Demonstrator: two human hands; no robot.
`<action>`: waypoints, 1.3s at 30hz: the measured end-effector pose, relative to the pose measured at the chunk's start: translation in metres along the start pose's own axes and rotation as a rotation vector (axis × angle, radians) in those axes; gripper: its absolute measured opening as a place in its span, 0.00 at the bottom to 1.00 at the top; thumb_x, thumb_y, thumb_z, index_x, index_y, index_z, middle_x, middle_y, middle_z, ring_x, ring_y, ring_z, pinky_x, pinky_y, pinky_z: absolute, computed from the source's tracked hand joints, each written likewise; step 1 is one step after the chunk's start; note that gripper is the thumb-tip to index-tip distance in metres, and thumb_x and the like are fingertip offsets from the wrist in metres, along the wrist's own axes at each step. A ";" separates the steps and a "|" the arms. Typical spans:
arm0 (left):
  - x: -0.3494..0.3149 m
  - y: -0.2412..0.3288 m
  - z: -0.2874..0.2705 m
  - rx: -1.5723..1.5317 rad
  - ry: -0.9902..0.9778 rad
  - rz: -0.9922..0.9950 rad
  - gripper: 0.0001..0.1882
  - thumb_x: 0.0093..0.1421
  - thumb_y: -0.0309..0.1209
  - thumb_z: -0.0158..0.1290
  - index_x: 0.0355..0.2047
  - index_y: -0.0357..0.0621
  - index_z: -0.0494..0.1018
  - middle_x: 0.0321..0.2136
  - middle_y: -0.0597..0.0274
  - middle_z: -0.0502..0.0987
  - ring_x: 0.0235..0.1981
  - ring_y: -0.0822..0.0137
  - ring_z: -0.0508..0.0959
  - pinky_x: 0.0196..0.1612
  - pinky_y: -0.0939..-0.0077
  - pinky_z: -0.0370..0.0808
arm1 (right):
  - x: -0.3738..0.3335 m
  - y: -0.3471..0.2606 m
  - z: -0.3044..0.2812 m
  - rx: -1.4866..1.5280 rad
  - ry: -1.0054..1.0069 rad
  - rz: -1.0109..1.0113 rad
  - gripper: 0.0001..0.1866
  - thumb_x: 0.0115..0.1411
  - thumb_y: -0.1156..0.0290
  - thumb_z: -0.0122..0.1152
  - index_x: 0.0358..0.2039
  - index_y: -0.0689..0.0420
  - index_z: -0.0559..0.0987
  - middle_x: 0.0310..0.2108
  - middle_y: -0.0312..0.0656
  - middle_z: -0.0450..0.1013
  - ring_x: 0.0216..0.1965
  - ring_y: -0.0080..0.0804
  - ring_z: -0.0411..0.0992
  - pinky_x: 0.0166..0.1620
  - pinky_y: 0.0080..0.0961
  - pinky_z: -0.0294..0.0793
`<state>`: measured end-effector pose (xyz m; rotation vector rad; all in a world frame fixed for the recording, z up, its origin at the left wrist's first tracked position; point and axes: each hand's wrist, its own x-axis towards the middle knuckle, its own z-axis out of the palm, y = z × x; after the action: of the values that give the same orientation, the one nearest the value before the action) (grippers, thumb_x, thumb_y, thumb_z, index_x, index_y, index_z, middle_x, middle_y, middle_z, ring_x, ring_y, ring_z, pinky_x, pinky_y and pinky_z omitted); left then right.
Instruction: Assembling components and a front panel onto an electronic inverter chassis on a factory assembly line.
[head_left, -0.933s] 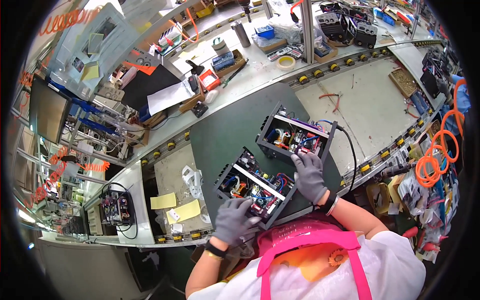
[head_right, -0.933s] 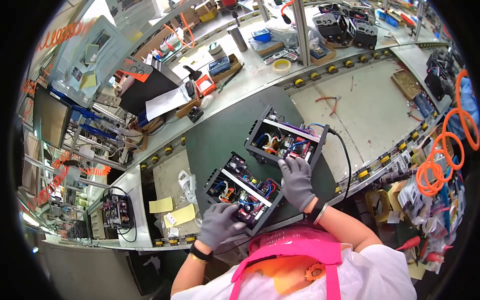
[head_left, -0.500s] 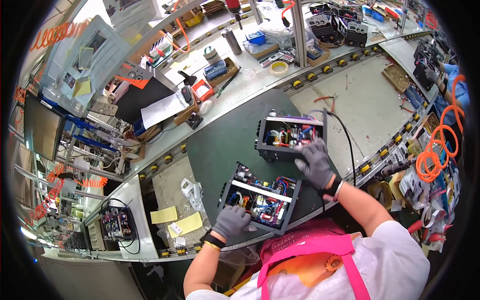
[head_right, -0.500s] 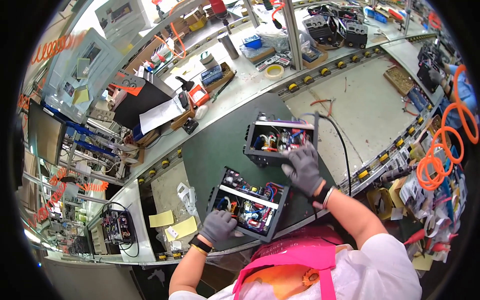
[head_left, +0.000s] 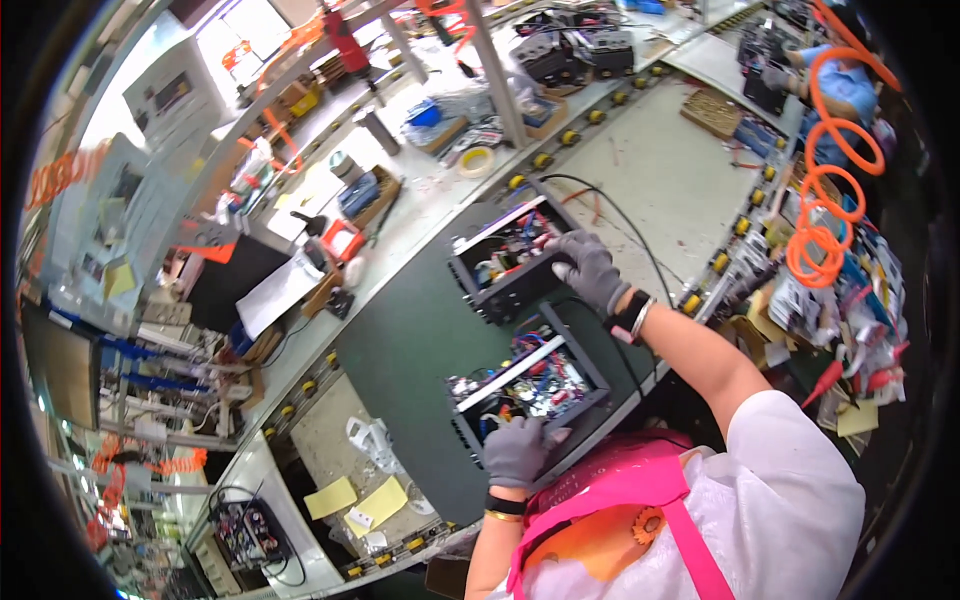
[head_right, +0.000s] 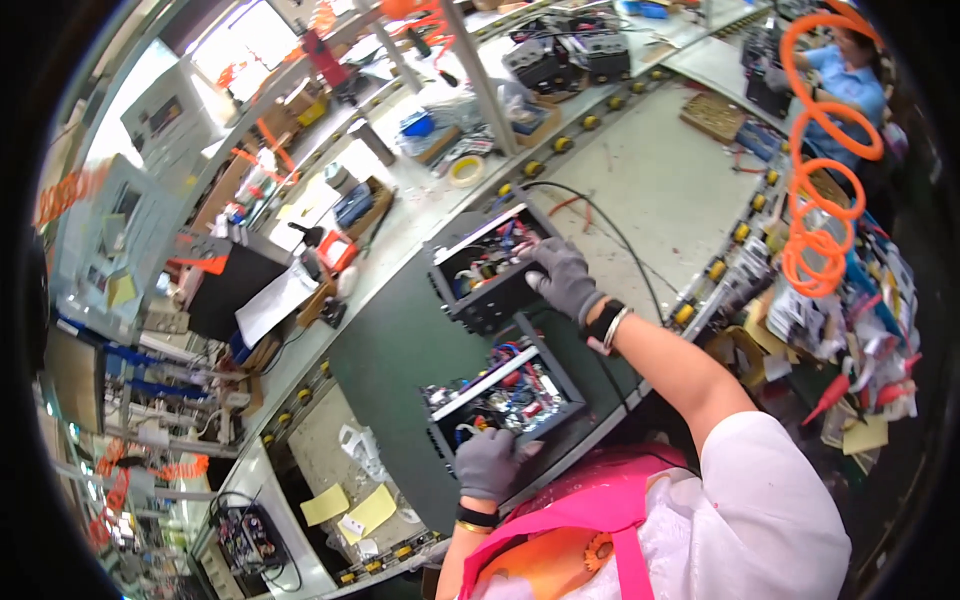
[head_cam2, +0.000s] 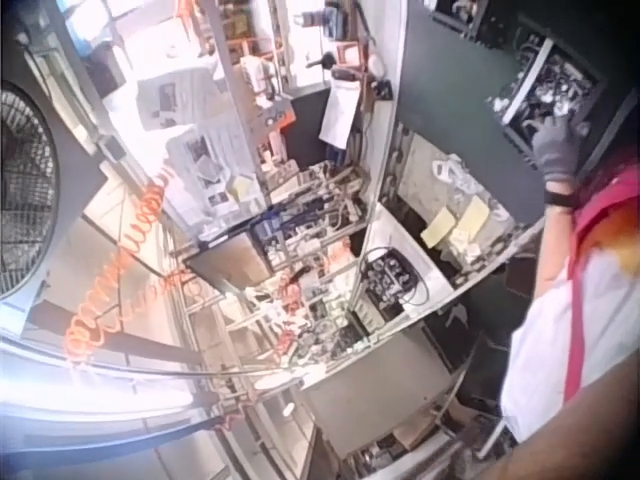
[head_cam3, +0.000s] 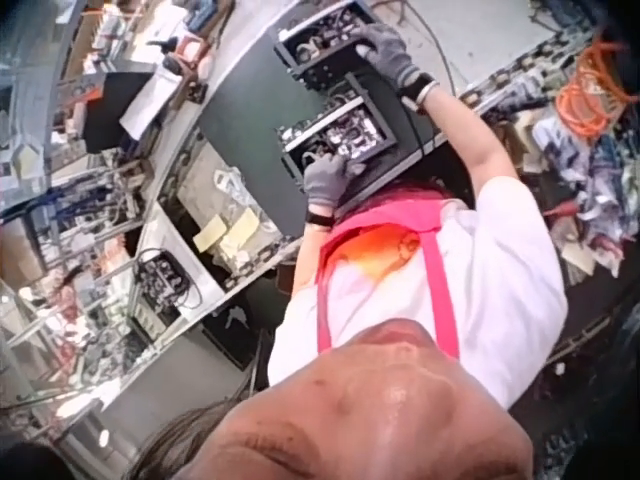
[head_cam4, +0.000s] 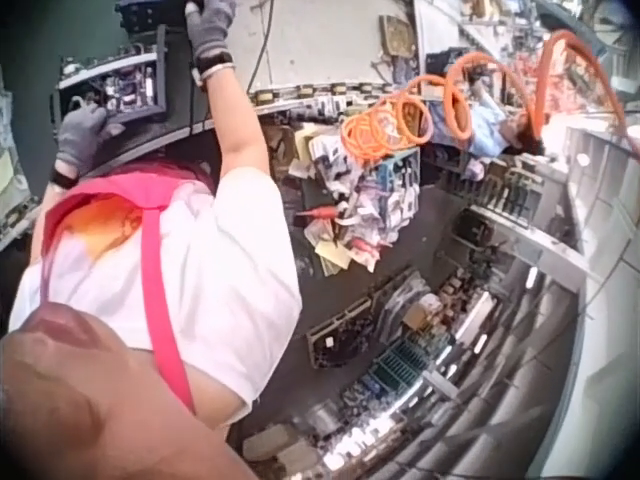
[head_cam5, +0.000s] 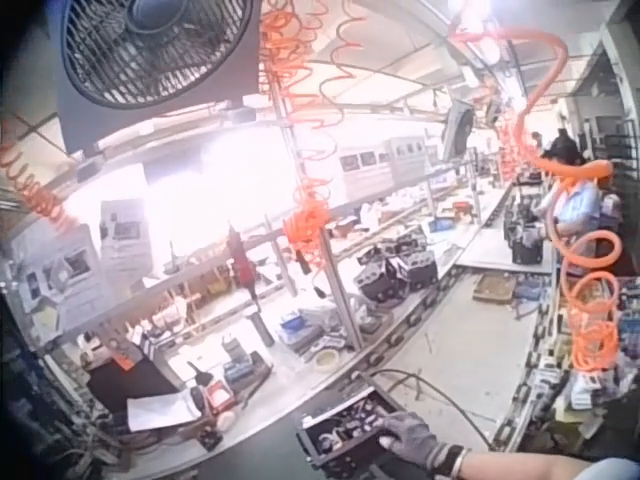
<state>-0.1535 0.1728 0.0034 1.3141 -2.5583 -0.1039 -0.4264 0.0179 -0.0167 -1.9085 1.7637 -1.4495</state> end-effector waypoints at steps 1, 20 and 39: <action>0.003 -0.003 0.001 0.013 0.012 0.007 0.27 0.50 0.60 0.55 0.16 0.49 0.69 0.15 0.62 0.68 0.17 0.60 0.73 0.19 0.64 0.67 | -0.013 -0.005 -0.014 0.110 0.002 0.016 0.14 0.49 0.75 0.64 0.39 0.51 0.81 0.37 0.45 0.74 0.44 0.44 0.71 0.50 0.37 0.69; 0.039 0.002 -0.030 0.122 -0.466 -0.279 0.26 0.53 0.55 0.57 0.37 0.44 0.77 0.34 0.46 0.78 0.37 0.47 0.77 0.41 0.56 0.73 | -0.262 0.116 -0.408 -0.384 0.642 0.485 0.08 0.53 0.75 0.60 0.35 0.56 0.81 0.31 0.45 0.76 0.35 0.40 0.75 0.42 0.30 0.74; 0.023 0.217 -0.021 -0.333 -0.292 -0.240 0.14 0.52 0.43 0.62 0.30 0.46 0.78 0.28 0.56 0.77 0.30 0.51 0.79 0.33 0.61 0.75 | -0.183 0.297 -0.418 -0.998 -0.153 0.757 0.24 0.55 0.63 0.54 0.54 0.50 0.74 0.58 0.57 0.65 0.59 0.52 0.65 0.54 0.47 0.67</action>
<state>-0.3316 0.2829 0.0674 1.5531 -2.4444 -0.7851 -0.8962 0.2805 -0.0982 -1.2084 2.9337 -0.1314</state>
